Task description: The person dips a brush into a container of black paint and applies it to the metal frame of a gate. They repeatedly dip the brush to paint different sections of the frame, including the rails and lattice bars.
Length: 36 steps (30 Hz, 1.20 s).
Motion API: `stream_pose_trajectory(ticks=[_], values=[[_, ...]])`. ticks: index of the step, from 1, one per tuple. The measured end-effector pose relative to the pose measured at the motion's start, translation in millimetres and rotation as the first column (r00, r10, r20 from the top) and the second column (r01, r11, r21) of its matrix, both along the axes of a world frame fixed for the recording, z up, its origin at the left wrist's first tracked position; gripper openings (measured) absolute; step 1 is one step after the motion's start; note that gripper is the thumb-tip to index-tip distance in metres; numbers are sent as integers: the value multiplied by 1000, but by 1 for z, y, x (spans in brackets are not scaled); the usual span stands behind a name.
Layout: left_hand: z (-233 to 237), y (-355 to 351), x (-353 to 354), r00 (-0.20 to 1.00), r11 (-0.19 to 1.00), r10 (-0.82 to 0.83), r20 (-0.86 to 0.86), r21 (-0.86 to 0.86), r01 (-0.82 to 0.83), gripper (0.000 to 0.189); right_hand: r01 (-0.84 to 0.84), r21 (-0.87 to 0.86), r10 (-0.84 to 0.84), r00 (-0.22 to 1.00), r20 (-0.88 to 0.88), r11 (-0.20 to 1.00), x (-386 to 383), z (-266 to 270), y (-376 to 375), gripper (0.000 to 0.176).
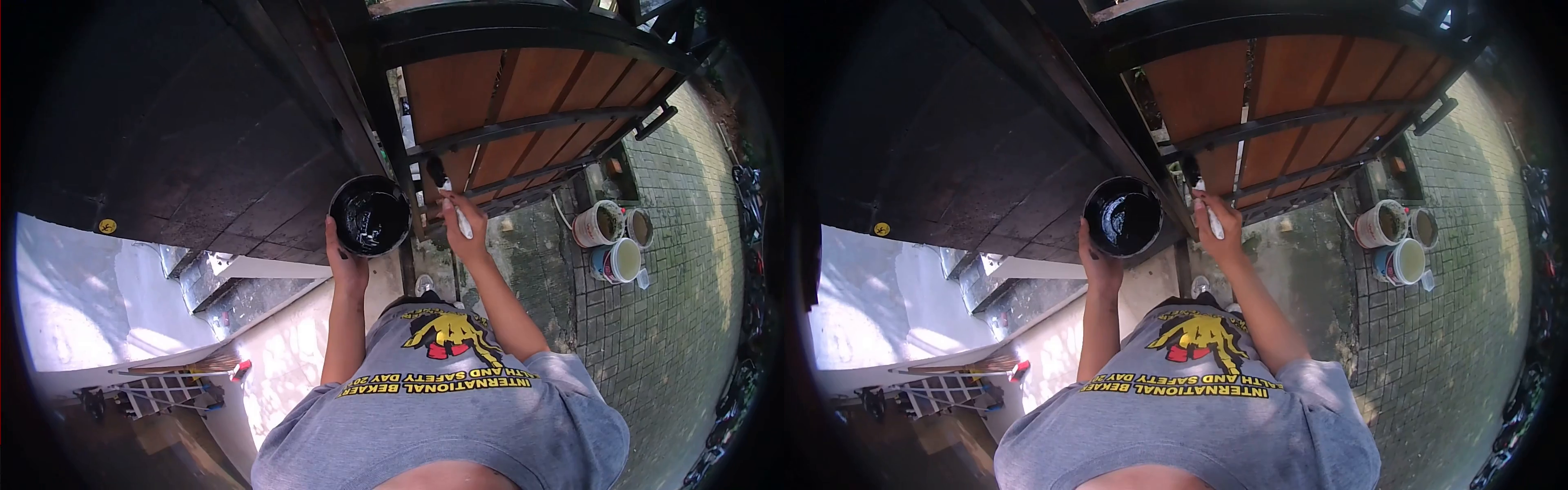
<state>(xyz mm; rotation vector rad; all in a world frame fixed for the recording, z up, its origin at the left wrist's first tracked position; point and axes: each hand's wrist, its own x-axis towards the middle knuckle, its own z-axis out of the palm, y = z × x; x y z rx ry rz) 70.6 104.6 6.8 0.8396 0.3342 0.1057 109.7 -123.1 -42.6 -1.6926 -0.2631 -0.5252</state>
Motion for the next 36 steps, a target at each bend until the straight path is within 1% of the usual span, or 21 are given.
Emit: stream_pose_trajectory(ticks=[2,3,5,7,8,10,11,14,15,18,21,23,24,25,26,29,30,32,33,35,36], values=[[-6,1,-2,1000,1000,0,-1,-10,0,53,22,195,15,983,-185,981,-3,1,-4,15],[-8,2,-2,1000,1000,1,-8,-20,-1,53,-47,152,70,986,-152,987,-6,5,-6,14],[-10,2,-3,1000,999,4,-25,-35,-5,53,-167,48,173,973,-153,985,-12,3,-12,17],[-8,2,-5,999,999,13,-46,-46,-15,52,-250,-15,242,951,-193,968,-14,1,-16,25],[-8,2,-6,999,999,12,-30,-43,-14,52,-265,113,285,925,-250,958,-15,-1,-17,28],[-7,2,-9,1000,999,20,2,-35,-20,51,-265,362,392,854,-342,893,-16,-10,-17,34],[-7,2,-12,999,999,32,-4,-31,-32,51,-297,361,413,859,-304,884,-15,-15,-18,31],[-5,5,-27,998,998,60,-33,-8,-61,52,-204,491,439,790,-428,847,-21,-25,-16,34],[-4,5,-33,997,998,68,-40,0,-68,52,-188,473,412,805,-428,861,-24,-27,-14,33],[-11,7,-51,994,995,95,-56,5,-95,55,-223,308,348,823,-449,925,-25,-28,-15,34],[-14,1,-80,988,992,127,-82,15,-127,57,-222,189,283,863,-418,957,-28,-33,-18,33],[-22,-5,-97,982,987,160,-100,17,-159,57,-246,-60,230,952,-203,967,-27,-30,-21,31],[-26,-8,-106,980,985,170,-107,18,-169,57,-227,-182,215,973,-81,957,-29,-25,-22,30],[-27,-12,-113,977,985,171,-131,-15,-174,57,-280,-142,264,957,-121,949,-31,-21,-23,25],[-26,-18,-122,970,985,172,-169,7,-173,61,-300,-152,281,950,-138,942,-31,-22,-23,24],[-23,-23,-132,974,987,157,-165,8,-158,61,-340,-189,310,935,-170,921,-28,-23,-22,19],[-14,-24,-132,977,988,144,-158,-24,-150,61,-318,-141,296,942,-157,937,-27,-12,-19,20],[-20,-13,-129,971,982,189,-144,21,-188,61,-272,-40,263,952,-154,962,-32,20,-15,21],[-17,-8,-125,977,984,180,-116,11,-180,59,-212,-44,207,973,-99,976,-31,29,-15,26],[-11,1,-120,985,988,156,-69,-3,-156,55,-183,118,191,979,-64,976,-27,48,-11,29],[-7,3,-118,986,987,160,-56,17,-159,56,-165,205,179,983,-52,965,-26,53,-10,30]])
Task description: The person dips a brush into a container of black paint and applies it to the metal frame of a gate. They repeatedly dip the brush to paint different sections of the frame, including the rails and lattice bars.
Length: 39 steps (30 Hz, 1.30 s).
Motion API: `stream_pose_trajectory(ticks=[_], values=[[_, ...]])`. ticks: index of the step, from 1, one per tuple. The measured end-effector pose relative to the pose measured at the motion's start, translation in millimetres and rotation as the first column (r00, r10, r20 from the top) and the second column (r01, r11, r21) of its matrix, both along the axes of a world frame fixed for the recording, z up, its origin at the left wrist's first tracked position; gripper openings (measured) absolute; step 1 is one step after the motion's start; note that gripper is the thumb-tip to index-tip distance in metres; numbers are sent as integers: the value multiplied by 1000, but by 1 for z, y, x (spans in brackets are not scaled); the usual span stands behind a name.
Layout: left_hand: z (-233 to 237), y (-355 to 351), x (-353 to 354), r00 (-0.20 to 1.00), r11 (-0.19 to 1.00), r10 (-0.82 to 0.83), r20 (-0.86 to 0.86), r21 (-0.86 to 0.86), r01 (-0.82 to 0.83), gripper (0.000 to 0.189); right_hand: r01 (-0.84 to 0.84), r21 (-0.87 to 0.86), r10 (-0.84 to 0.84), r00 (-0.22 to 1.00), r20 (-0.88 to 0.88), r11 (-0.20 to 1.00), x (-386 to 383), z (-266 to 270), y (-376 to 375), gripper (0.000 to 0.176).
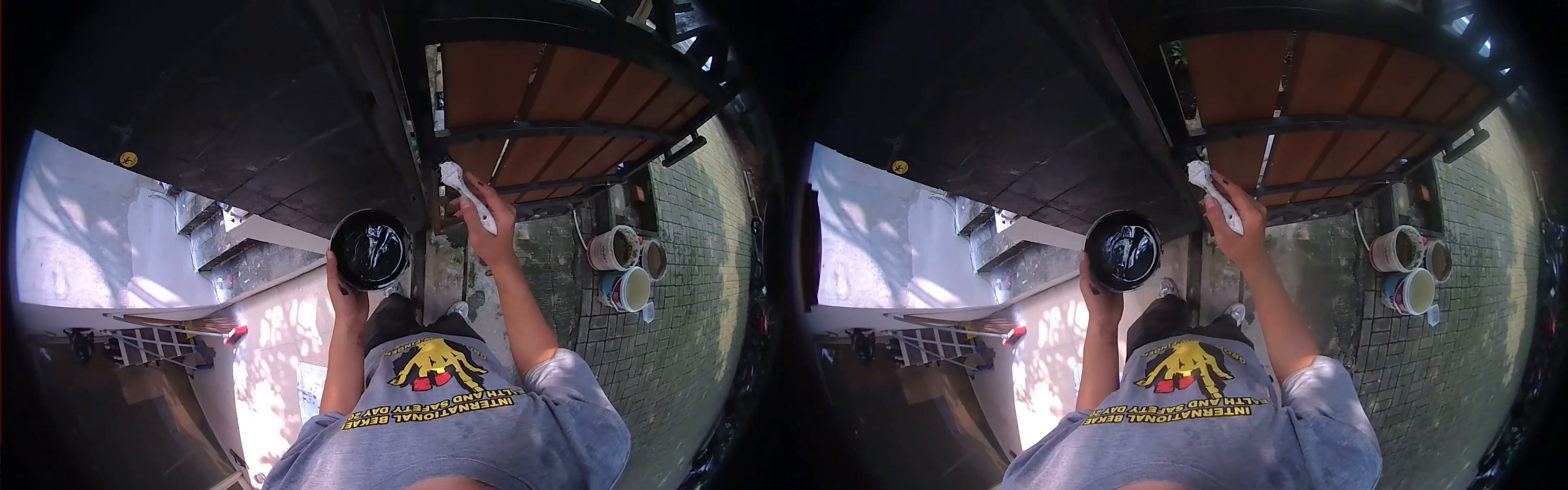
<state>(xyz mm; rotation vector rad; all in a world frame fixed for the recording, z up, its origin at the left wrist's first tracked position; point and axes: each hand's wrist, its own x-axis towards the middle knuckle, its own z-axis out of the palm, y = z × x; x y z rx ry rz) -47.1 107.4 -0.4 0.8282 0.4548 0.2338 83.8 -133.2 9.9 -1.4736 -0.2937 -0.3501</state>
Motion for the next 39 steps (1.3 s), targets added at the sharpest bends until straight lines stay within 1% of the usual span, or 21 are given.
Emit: stream_pose_trajectory(ticks=[1,4,5,6,7,8,9,12,14,15,16,18,21,24,26,27,30,33,36,38,39], values=[[4,2,0,1000,1000,2,8,25,-2,58,55,-126,-40,993,115,991,6,0,-4,31],[11,6,-3,1000,997,-1,28,72,-1,58,-86,-89,73,987,-144,992,10,10,1,31],[10,6,-5,1000,998,-2,25,69,0,57,-38,-237,33,999,-25,971,17,-7,2,31],[11,5,-8,1000,998,-2,22,66,1,55,-30,-117,29,1000,-5,993,17,-4,5,31],[12,2,-11,1000,994,5,7,111,-6,57,-26,4,26,1000,14,1000,13,1,9,31],[13,-1,-14,1000,995,-13,11,102,12,57,-28,121,25,999,32,992,9,8,12,30],[12,-4,-18,1000,995,-12,1,100,12,57,-22,164,16,999,36,986,5,21,12,31],[4,-7,-25,999,998,-6,-36,63,8,57,-27,-2,27,989,148,1000,17,14,11,31],[2,-11,-31,999,998,-9,-48,58,12,58,38,-185,-21,995,95,982,27,-5,14,30],[2,-13,-31,999,997,-11,-41,73,14,60,68,-275,-47,995,82,959,31,-3,15,29],[3,-14,-29,999,996,-12,-31,88,15,62,50,-215,-27,993,111,975,32,-1,15,29],[5,-14,-26,999,996,6,-35,85,-3,59,-2,-100,18,986,165,995,28,8,15,30],[5,-16,-25,999,997,12,-41,76,-9,56,63,-113,-25,949,315,992,27,38,15,32],[5,-16,-24,1000,995,-3,-19,95,5,56,29,-196,24,964,264,980,47,-8,17,32],[11,-20,-21,1000,991,4,10,130,-5,57,69,-238,4,957,290,969,39,-16,18,32],[17,-23,-21,1000,993,4,15,118,-6,57,84,-262,0,953,304,961,36,-8,18,31],[11,-19,-20,1000,992,-5,2,126,4,57,-14,-153,59,955,291,988,28,24,17,33],[9,-19,-15,1000,994,-12,7,111,11,58,34,-145,24,925,379,989,28,72,16,36],[8,-19,-13,998,993,-51,47,108,45,59,100,-200,-11,915,404,975,48,37,20,38],[8,-17,-13,999,994,-37,31,102,34,59,118,-230,-27,931,365,966,47,-1,20,38],[8,-17,-13,999,995,-27,24,97,25,59,124,-248,-32,937,348,961,44,-3,20,39]])
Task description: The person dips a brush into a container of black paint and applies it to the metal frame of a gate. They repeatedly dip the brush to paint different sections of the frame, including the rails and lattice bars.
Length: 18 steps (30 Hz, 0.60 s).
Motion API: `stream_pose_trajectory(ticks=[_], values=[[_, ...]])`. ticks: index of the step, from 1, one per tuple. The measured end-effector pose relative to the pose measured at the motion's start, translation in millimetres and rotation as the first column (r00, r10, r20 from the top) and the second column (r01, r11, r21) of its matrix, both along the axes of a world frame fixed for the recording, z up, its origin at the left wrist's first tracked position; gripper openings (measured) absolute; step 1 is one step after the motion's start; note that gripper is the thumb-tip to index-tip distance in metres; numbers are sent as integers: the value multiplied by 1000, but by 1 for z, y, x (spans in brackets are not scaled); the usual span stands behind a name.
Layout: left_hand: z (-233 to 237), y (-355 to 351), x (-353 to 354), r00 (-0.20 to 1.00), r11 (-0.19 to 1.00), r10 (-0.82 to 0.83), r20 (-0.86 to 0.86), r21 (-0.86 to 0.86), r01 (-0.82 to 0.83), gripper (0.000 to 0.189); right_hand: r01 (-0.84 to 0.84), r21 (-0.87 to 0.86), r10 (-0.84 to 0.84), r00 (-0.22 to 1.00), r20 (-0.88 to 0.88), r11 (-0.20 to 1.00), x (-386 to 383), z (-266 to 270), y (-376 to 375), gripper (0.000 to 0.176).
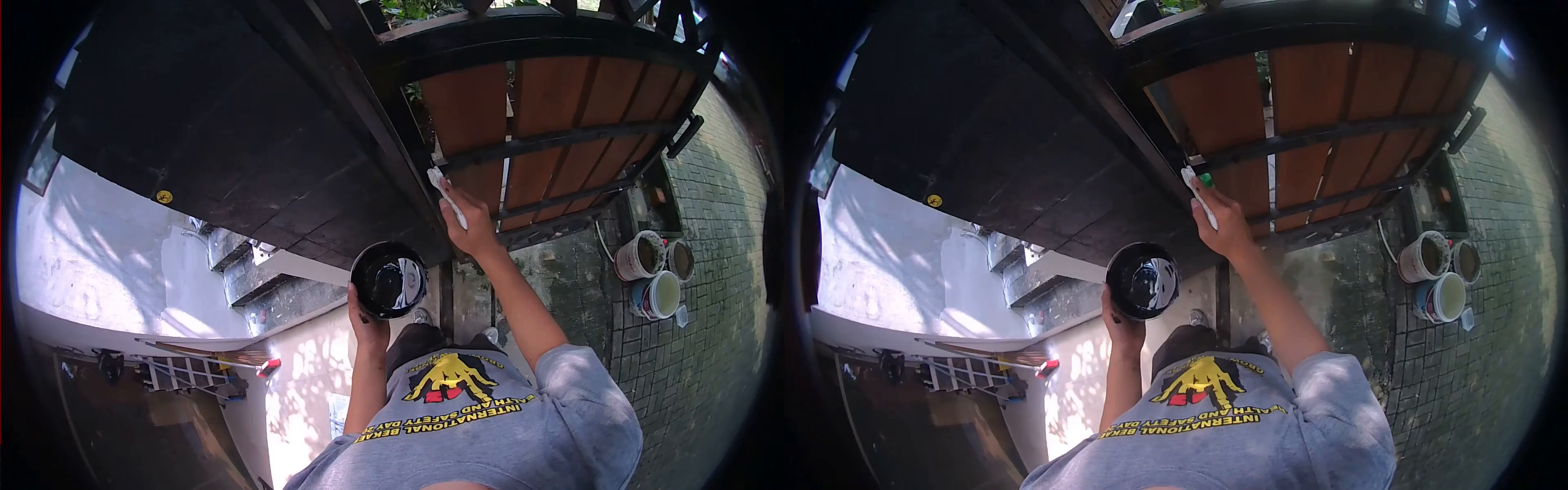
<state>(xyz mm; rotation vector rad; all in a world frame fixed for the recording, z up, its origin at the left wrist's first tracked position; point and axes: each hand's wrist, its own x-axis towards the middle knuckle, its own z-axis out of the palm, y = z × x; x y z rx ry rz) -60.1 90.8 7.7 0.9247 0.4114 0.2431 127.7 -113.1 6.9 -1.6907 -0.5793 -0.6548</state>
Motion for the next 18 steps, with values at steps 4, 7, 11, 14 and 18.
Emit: stream_pose_trajectory(ticks=[4,7,11,14,18], values=[[-2,5,0,1000,1000,5,9,-21,-5,59,-40,-17,41,999,24,999,-10,16,0,38],[-3,8,5,1000,999,9,-2,-32,-9,58,-54,12,52,993,108,998,-7,75,-1,35],[-2,15,11,1000,999,-2,10,-38,2,58,-8,77,-5,986,169,997,-5,107,-7,29],[4,17,13,999,999,-9,31,-41,11,58,-89,181,85,996,29,980,-4,87,-26,22],[-3,12,9,999,1000,29,27,4,-29,62,-85,431,203,951,-234,898,1,62,-34,30]])
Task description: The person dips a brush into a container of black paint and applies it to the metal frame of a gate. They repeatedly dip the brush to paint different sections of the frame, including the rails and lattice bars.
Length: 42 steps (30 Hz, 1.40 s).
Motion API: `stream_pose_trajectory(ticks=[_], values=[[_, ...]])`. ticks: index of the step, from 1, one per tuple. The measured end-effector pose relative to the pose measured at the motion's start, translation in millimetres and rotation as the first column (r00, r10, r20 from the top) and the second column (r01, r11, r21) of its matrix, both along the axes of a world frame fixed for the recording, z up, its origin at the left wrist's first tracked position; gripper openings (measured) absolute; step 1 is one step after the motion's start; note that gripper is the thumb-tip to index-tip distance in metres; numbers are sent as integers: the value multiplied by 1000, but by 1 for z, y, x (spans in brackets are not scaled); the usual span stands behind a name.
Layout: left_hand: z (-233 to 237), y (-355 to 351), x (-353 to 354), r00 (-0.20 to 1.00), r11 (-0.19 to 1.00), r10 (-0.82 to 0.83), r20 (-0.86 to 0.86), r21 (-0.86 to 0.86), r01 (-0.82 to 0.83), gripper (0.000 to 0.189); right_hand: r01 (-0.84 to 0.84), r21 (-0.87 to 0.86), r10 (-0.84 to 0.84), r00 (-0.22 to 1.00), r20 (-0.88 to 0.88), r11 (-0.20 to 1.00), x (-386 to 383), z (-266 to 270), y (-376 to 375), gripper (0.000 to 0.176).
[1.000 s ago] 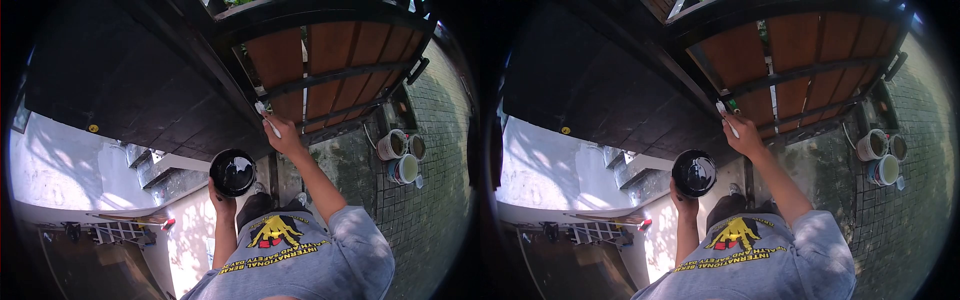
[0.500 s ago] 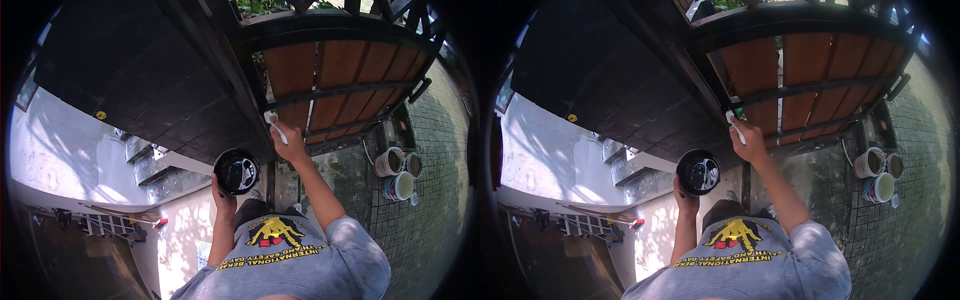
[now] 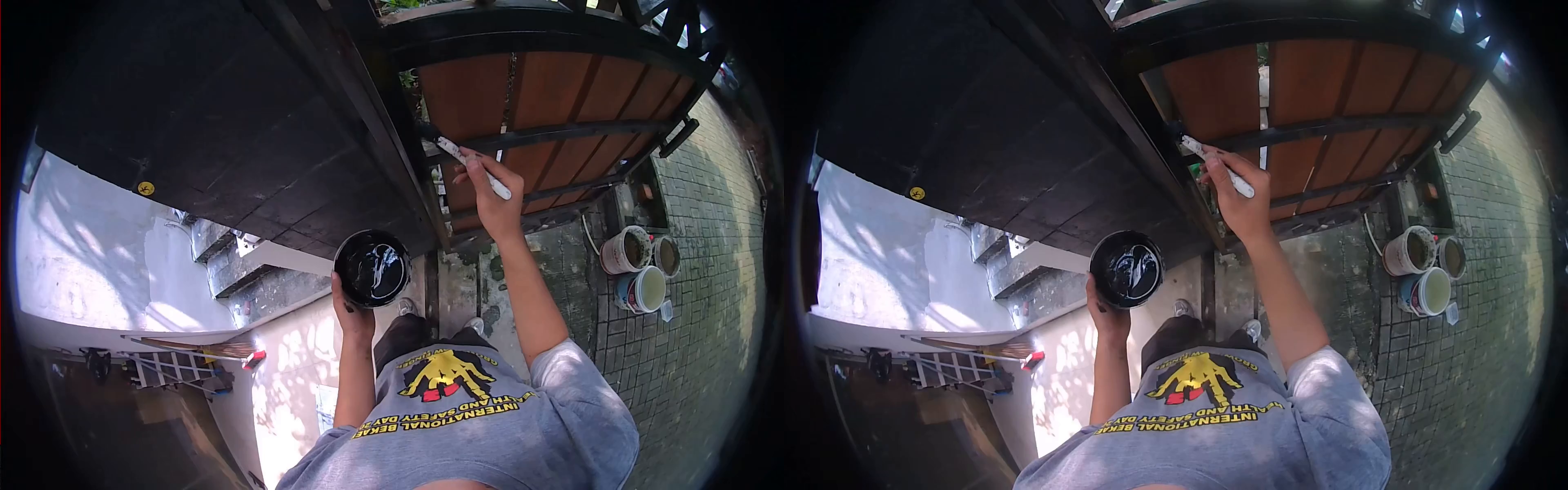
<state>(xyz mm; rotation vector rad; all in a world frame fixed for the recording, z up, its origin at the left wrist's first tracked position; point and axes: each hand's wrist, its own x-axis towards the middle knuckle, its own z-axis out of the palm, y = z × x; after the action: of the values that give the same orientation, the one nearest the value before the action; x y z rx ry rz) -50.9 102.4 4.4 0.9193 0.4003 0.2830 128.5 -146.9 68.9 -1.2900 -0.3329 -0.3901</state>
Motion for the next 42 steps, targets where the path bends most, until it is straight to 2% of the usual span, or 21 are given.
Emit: stream_pose_trajectory(ticks=[3,7,10,13,20,26,29,38,42], values=[[-5,-14,-6,999,999,28,-39,-44,-30,56,-18,159,28,998,-61,987,4,11,-2,41],[-9,-29,-14,998,999,7,-68,-34,-9,58,-82,264,95,995,-34,961,13,25,4,42],[-5,-35,-13,998,1000,5,-62,-16,-6,58,-74,308,76,997,4,948,19,30,13,42],[-1,-41,-11,999,1000,11,-49,-16,-12,61,-65,310,85,995,-52,949,23,31,21,41],[4,-50,-11,996,1000,27,-81,18,-26,60,-35,343,47,999,-26,939,22,43,28,35],[6,-50,-8,998,999,3,-56,40,0,57,-62,256,103,984,-148,965,24,36,27,29],[9,-51,-6,998,999,3,-64,44,0,57,-66,362,94,994,-61,930,23,51,27,27],[4,-43,-7,996,998,43,-75,55,-39,57,85,343,-91,996,0,935,6,39,24,28],[6,-44,-8,996,999,38,-80,38,-35,57,55,313,-64,998,21,948,13,33,24,29]])
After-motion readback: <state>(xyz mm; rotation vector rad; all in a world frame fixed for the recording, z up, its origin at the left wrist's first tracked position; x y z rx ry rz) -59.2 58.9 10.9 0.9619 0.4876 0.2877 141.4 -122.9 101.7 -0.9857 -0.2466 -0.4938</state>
